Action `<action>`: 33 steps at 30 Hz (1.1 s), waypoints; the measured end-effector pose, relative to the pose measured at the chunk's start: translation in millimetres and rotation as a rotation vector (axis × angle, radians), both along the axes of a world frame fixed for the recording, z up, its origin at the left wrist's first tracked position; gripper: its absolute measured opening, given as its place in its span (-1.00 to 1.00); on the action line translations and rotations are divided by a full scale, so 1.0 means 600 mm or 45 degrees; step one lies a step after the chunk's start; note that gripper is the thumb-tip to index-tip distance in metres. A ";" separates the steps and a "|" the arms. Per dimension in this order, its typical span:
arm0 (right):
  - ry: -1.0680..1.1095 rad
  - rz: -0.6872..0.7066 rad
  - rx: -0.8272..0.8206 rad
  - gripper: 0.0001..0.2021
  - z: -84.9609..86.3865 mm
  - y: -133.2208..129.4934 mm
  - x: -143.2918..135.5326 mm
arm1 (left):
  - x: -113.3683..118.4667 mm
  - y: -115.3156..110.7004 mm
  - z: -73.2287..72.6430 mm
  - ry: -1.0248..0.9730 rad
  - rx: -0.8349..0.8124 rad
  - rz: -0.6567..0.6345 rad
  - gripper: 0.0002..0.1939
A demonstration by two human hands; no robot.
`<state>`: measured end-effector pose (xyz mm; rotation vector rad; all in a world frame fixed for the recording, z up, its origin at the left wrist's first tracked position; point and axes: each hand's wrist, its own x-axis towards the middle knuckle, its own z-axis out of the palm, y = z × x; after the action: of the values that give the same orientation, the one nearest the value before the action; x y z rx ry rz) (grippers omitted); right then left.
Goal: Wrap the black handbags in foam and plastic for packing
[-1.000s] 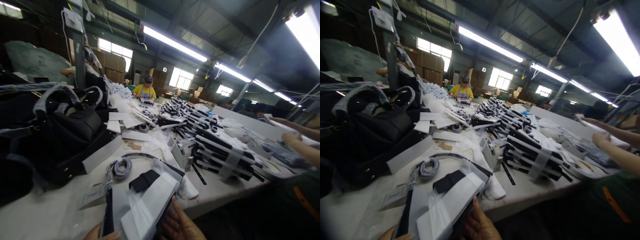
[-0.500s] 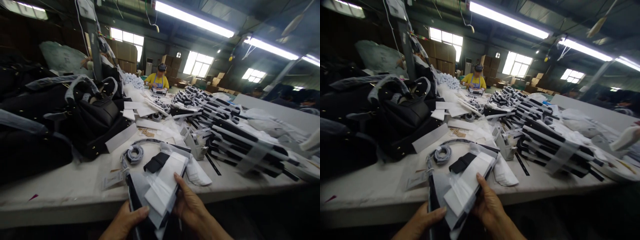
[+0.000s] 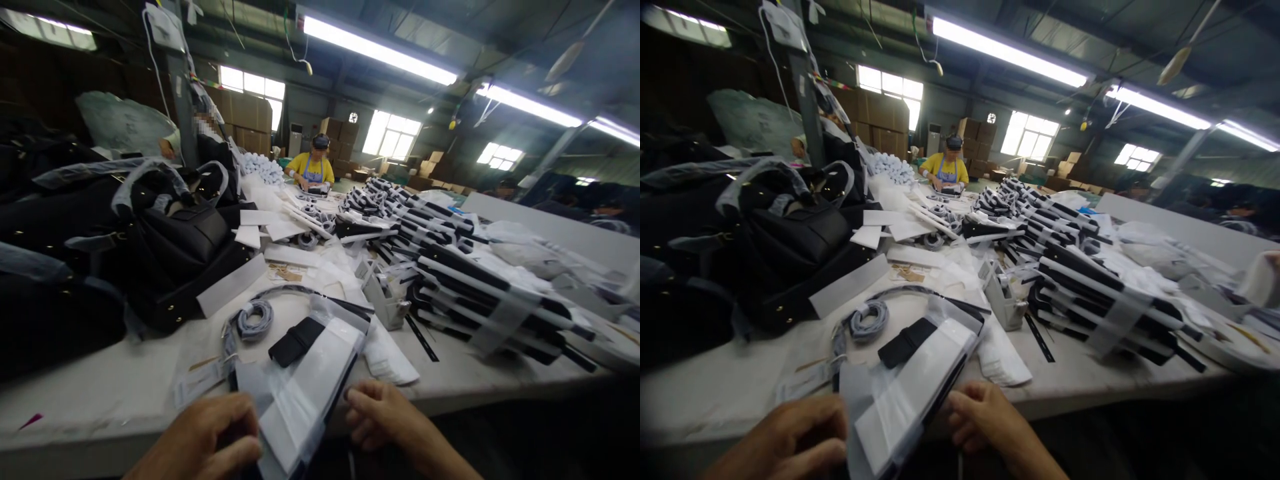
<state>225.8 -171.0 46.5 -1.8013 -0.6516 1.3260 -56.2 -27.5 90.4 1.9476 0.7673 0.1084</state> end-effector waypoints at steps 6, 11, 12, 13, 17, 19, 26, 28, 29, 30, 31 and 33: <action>-1.068 -0.060 0.546 -0.79 0.053 0.051 0.085 | 0.151 0.049 0.015 -0.059 0.454 0.035 -0.81; -1.282 -0.161 0.730 -0.74 0.007 0.104 0.119 | 0.229 0.069 0.006 0.173 0.620 -0.020 -0.78; -1.207 -0.162 0.704 -0.70 -0.008 0.107 0.122 | 0.235 0.070 0.007 0.200 0.639 -0.029 -0.76; -1.124 -0.162 0.689 -0.67 -0.022 0.107 0.123 | 0.239 0.070 0.007 0.211 0.647 -0.039 -0.76; -0.944 -0.162 0.744 -0.63 -0.050 0.092 0.118 | 0.248 0.070 0.004 0.155 0.546 -0.020 -0.79; -0.902 -0.162 0.767 -0.63 -0.050 0.086 0.115 | 0.254 0.068 -0.002 0.157 0.483 0.020 -0.81; -0.869 -0.119 0.795 -0.60 -0.052 0.083 0.115 | 0.275 0.052 -0.014 0.258 0.479 0.057 -0.85; -0.858 -0.123 0.797 -0.57 -0.056 0.082 0.116 | 0.279 0.047 -0.016 0.276 0.466 0.067 -0.86; -0.856 -0.123 0.798 -0.56 -0.058 0.082 0.116 | 0.280 0.045 -0.019 0.274 0.463 0.077 -0.85; -0.855 -0.119 0.799 -0.55 -0.059 0.082 0.116 | 0.281 0.043 -0.022 0.267 0.466 0.090 -0.85; -0.855 -0.116 0.799 -0.56 -0.059 0.081 0.116 | 0.283 0.040 -0.025 0.259 0.471 0.107 -0.84; -0.856 -0.104 0.793 -0.59 -0.058 0.081 0.116 | 0.284 0.035 -0.034 0.232 0.489 0.147 -0.84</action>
<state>295.6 -122.5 11.7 -1.6839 -1.1763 0.3512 114.5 -6.4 70.0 2.2977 1.0396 0.1588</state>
